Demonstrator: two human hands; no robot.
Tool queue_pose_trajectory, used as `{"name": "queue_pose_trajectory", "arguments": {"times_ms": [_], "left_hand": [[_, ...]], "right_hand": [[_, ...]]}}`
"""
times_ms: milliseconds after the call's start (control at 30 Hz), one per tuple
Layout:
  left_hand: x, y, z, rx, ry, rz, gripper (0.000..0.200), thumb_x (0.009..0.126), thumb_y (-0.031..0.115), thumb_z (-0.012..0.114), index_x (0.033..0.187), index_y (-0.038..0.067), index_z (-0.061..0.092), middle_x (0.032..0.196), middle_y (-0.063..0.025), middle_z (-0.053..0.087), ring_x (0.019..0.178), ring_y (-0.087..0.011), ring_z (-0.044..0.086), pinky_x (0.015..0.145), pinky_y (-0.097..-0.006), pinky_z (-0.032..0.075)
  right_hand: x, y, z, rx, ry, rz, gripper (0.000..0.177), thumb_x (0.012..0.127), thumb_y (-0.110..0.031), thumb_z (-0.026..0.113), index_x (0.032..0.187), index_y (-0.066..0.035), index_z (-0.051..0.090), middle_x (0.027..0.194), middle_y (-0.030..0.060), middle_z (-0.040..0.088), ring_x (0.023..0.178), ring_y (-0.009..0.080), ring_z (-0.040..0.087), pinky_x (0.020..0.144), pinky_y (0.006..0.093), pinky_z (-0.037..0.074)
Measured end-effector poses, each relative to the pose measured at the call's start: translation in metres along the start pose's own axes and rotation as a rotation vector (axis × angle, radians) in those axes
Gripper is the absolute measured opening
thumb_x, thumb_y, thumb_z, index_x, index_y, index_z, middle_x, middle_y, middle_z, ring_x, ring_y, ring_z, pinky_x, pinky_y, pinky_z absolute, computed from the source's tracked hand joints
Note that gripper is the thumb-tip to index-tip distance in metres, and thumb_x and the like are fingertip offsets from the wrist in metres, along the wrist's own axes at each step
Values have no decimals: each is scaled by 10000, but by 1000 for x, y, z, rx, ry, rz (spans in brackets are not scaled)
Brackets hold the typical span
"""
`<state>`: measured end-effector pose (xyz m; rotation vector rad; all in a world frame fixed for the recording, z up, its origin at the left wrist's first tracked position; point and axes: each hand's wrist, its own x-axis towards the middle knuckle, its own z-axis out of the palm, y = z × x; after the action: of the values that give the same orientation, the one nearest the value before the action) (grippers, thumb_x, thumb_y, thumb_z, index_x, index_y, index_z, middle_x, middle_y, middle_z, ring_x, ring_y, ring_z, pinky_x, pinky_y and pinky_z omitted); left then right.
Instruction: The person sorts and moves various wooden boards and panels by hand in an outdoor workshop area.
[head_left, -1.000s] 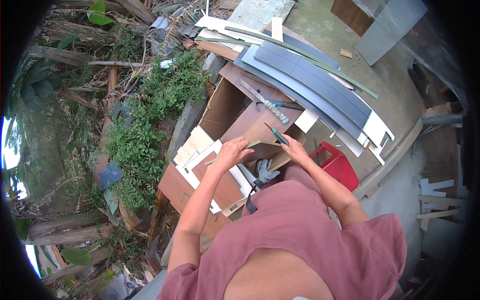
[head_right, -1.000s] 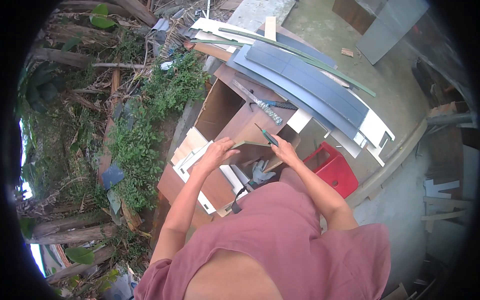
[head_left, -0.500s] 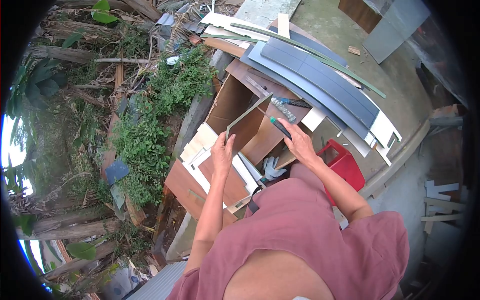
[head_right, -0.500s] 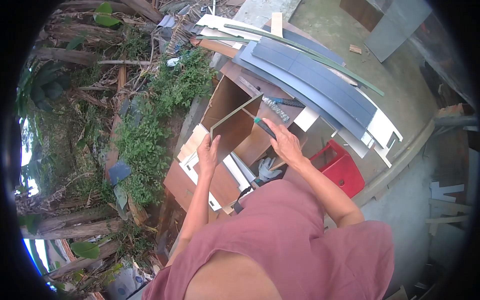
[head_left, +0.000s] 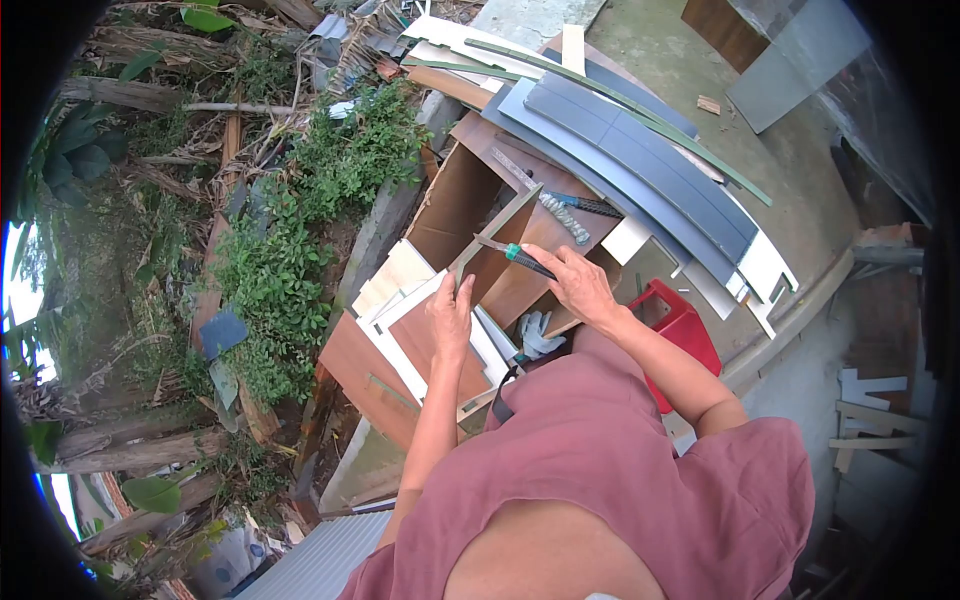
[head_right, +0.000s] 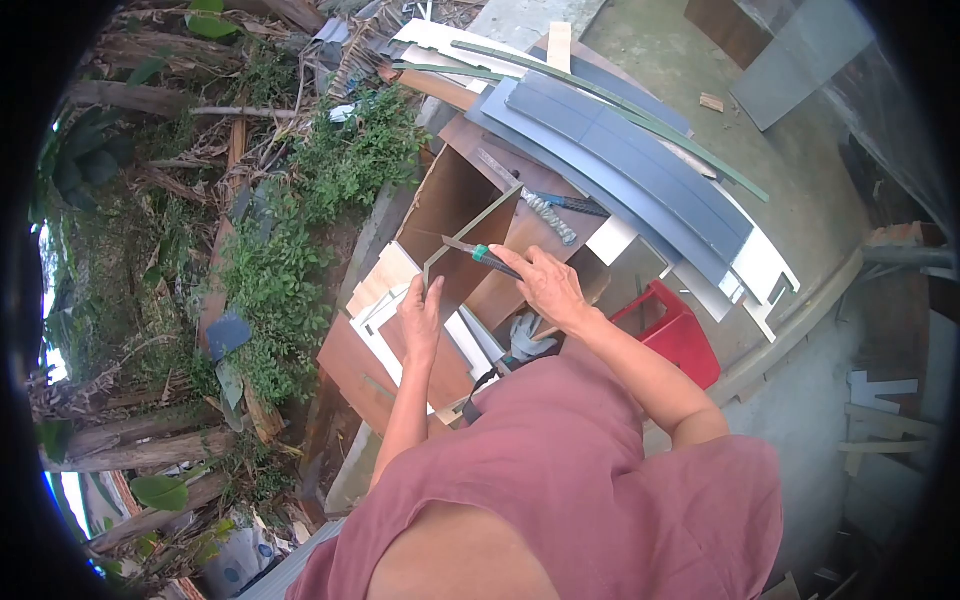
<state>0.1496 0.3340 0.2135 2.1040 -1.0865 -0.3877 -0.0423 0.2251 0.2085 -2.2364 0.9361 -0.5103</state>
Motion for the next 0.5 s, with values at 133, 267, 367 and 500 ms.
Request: {"name": "queue_pose_trajectory", "arguments": {"times_ms": [133, 267, 367, 500], "left_hand": [[-6, 2, -1, -42, 15, 22, 193, 863, 153, 598, 983, 2, 586, 646, -93, 506, 607, -143, 428, 598, -285, 408], [-10, 3, -3, -30, 19, 30, 217, 853, 181, 604, 997, 18, 596, 680, -169, 561, 584, -289, 526, 575, -339, 432], [-14, 1, -4, -16, 29, 7, 222, 854, 175, 603, 1008, 15, 589, 688, -167, 560, 588, -286, 517, 581, -331, 431], [-17, -7, -5, -104, 32, -99, 219, 857, 164, 603, 1012, 12, 573, 674, -154, 556, 585, -206, 504, 581, -326, 428]], "right_hand": [[13, 45, 13, -55, 14, 67, 642, 737, -12, 553, 1290, -316, 435, 799, 89, 468, 745, 286, 577, 598, 389, 489], [28, 94, 20, -179, -45, 198, 596, 763, -69, 564, 1295, -301, 428, 877, 143, 527, 825, 340, 586, 686, 432, 487], [37, 122, 21, -203, -35, 298, 570, 787, -72, 566, 1290, -299, 421, 885, 126, 522, 853, 317, 572, 698, 436, 475], [39, 99, 7, -105, -41, 270, 577, 784, -80, 573, 1298, -287, 412, 914, 137, 525, 860, 316, 567, 705, 438, 467]]}}
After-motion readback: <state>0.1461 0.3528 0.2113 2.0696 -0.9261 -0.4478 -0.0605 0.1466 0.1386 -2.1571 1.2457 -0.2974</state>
